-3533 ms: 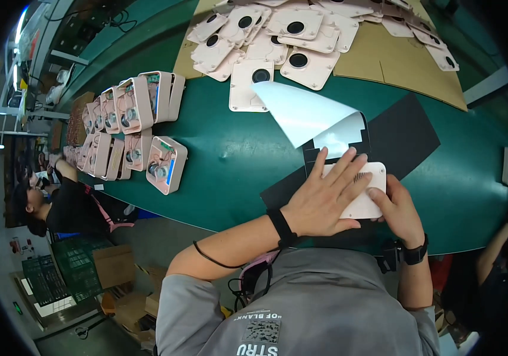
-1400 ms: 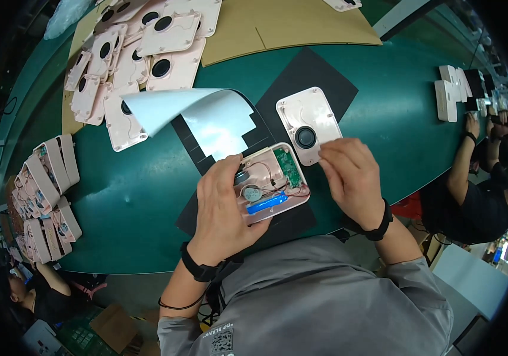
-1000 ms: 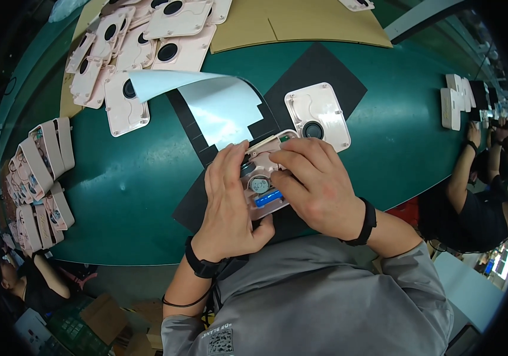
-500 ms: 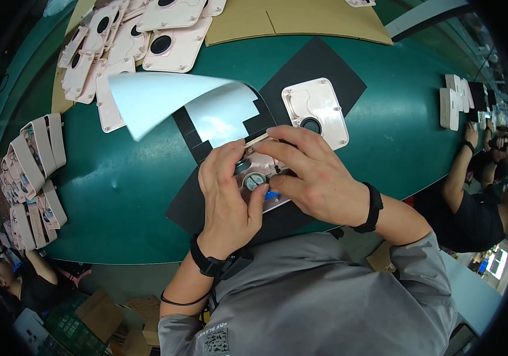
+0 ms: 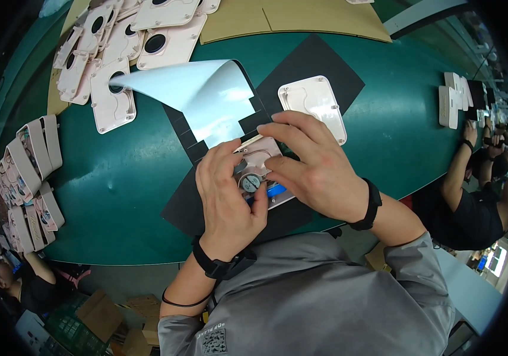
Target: The person picks up a housing, presses wires into place, and positions a cover over the housing before pressing it down. They then set the assembled unit aside and repeat the process with another housing.
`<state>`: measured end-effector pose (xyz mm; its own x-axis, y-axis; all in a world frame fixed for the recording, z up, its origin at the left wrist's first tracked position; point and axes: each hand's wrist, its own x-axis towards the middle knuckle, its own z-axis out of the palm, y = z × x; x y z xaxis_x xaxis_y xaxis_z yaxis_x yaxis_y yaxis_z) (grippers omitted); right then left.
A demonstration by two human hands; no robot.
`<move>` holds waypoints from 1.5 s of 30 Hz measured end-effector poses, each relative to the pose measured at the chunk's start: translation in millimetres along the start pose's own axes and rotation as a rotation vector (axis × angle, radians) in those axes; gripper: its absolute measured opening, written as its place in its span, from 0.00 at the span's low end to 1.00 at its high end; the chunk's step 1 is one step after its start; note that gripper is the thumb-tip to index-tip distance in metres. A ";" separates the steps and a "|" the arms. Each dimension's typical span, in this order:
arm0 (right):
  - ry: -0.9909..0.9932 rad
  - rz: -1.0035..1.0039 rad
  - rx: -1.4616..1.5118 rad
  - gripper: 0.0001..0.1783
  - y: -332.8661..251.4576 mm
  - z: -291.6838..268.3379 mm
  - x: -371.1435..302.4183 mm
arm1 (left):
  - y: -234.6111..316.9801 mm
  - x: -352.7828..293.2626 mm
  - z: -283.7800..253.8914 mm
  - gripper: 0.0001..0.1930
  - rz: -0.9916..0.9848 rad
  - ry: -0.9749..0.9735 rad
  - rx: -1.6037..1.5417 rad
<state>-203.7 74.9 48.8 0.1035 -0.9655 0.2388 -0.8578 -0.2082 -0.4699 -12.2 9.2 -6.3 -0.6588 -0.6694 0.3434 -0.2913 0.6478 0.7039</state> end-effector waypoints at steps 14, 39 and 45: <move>0.045 0.061 0.364 0.15 16.8 -9.9 -2.8 | 7.0 2.8 -3.0 0.33 -0.011 -0.039 0.122; -0.040 0.010 -0.074 0.11 2.3 -6.2 -25.4 | 15.0 4.7 -10.3 0.12 0.037 -0.215 0.268; 0.052 -0.051 -0.176 0.12 -6.8 3.2 -26.2 | 16.5 8.6 -10.4 0.13 0.019 -0.235 0.287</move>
<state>-199.0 101.1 43.0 0.1274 -0.9441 0.3042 -0.9274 -0.2221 -0.3009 -15.5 10.4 14.7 -0.7977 -0.5759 0.1789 -0.4381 0.7572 0.4845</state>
